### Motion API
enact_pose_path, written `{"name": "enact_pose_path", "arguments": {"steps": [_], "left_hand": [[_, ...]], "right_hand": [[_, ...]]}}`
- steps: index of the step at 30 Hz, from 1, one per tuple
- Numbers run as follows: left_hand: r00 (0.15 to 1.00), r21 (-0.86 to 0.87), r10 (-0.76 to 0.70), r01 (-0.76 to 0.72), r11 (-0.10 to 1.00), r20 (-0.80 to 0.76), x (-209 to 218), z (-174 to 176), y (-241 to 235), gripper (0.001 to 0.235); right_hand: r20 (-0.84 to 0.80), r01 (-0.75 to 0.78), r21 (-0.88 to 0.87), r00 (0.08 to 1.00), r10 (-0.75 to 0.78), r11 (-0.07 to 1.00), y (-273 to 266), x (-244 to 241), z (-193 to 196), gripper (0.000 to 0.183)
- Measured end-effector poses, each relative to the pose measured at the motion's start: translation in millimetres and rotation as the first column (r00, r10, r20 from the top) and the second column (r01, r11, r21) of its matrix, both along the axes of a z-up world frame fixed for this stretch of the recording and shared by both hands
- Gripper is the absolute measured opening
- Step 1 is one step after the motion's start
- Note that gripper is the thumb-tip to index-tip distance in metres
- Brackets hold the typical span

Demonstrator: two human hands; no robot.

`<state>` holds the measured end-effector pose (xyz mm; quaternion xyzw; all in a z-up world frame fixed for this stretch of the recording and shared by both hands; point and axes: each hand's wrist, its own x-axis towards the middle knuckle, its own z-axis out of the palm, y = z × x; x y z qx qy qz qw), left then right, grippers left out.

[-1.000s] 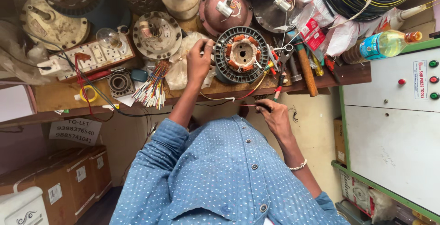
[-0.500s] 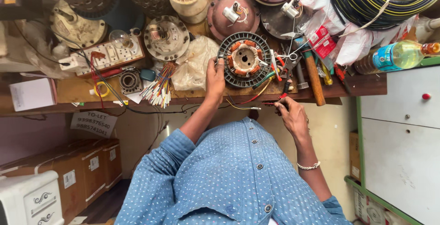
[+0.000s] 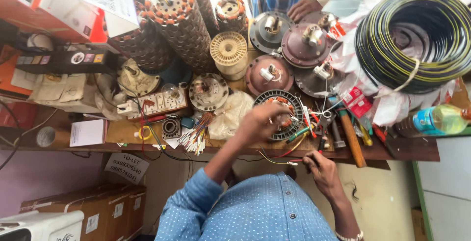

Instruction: The person is repairing an electrical motor by connecting wires to the stator. They use pliers to strip and twist wires, and a multimeter to test connections. The workspace is cluttered with various tools and motor parts.

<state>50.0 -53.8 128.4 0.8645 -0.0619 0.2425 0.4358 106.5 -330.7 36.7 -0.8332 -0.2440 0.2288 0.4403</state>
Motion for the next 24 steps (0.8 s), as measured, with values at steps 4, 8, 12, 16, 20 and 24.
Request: {"name": "enact_pose_path", "arguments": {"steps": [4, 8, 12, 16, 20, 24], "left_hand": [[0.856, -0.223, -0.219, 0.126, 0.967, -0.469, -32, 9, -47, 0.036], [0.855, -0.422, -0.25, 0.042, 0.906, -0.454, -37, 6, -69, 0.025], [0.943, -0.25, -0.066, -0.019, 0.968, -0.327, -48, -10, -72, 0.017], [0.952, -0.08, 0.089, -0.117, 0.99, -0.292, -61, -17, -74, 0.011], [0.973, -0.004, 0.138, -0.141, 0.99, -0.186, -74, -4, -72, 0.017], [0.97, -0.147, 0.186, -0.21, 0.967, -0.158, -75, -2, -64, 0.019]], "right_hand": [[-0.011, 0.009, 0.122, 1.0, -0.008, 0.993, 6, -12, 30, 0.016], [0.148, 0.053, 0.141, 0.986, -0.074, 0.989, 22, -11, 56, 0.015], [0.146, 0.122, 0.192, 0.978, -0.151, 0.974, 29, -20, 58, 0.015], [-0.022, 0.069, 0.261, 0.998, -0.066, 0.963, 30, -22, 55, 0.013], [0.127, -0.052, 0.236, 0.992, 0.022, 0.97, 37, -25, 73, 0.011], [0.393, -0.07, 0.171, 0.919, -0.003, 0.983, 68, -7, 98, 0.01]]}}
